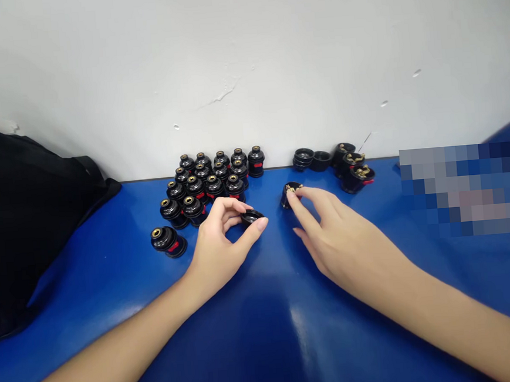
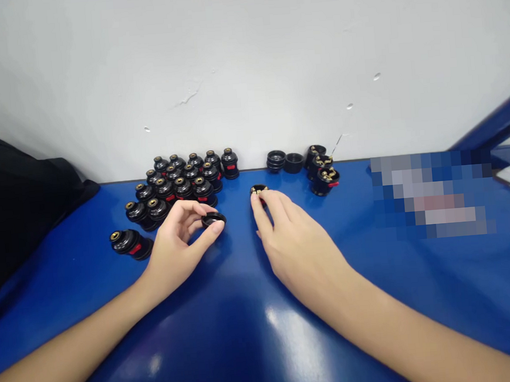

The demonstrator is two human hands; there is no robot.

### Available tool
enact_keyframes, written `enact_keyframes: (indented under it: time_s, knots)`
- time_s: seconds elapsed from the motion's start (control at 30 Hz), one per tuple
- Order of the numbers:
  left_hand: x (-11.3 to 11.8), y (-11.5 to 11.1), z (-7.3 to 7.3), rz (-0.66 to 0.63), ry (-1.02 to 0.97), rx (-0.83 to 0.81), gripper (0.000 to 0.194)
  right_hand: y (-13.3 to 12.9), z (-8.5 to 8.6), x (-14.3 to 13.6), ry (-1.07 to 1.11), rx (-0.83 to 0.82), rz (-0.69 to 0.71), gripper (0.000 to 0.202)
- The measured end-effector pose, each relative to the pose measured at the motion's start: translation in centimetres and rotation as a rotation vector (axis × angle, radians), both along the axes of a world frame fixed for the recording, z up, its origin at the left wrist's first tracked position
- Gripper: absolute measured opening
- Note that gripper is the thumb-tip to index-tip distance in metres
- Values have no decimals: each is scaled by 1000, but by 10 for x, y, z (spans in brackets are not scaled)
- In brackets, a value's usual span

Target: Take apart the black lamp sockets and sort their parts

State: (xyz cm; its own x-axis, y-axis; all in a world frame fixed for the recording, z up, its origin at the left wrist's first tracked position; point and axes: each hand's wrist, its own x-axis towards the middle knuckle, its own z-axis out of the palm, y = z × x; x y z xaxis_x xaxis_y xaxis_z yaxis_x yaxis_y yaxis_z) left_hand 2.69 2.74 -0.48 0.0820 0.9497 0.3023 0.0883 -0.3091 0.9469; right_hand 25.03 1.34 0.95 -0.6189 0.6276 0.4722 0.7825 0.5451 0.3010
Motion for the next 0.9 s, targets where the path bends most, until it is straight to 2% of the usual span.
enact_keyframes:
  time_s: [0.23,0.4,0.9]
  knots:
    - [1,-1,0,-5,15,5,27,50,11,8,-18,-37,56,53]
    - [0,-1,1,-2,32,12,26,80,17,6,-37,-107,1,54]
    - [-3,-3,1,10,99,7,23,101,16,3,-32,-106,-71,51]
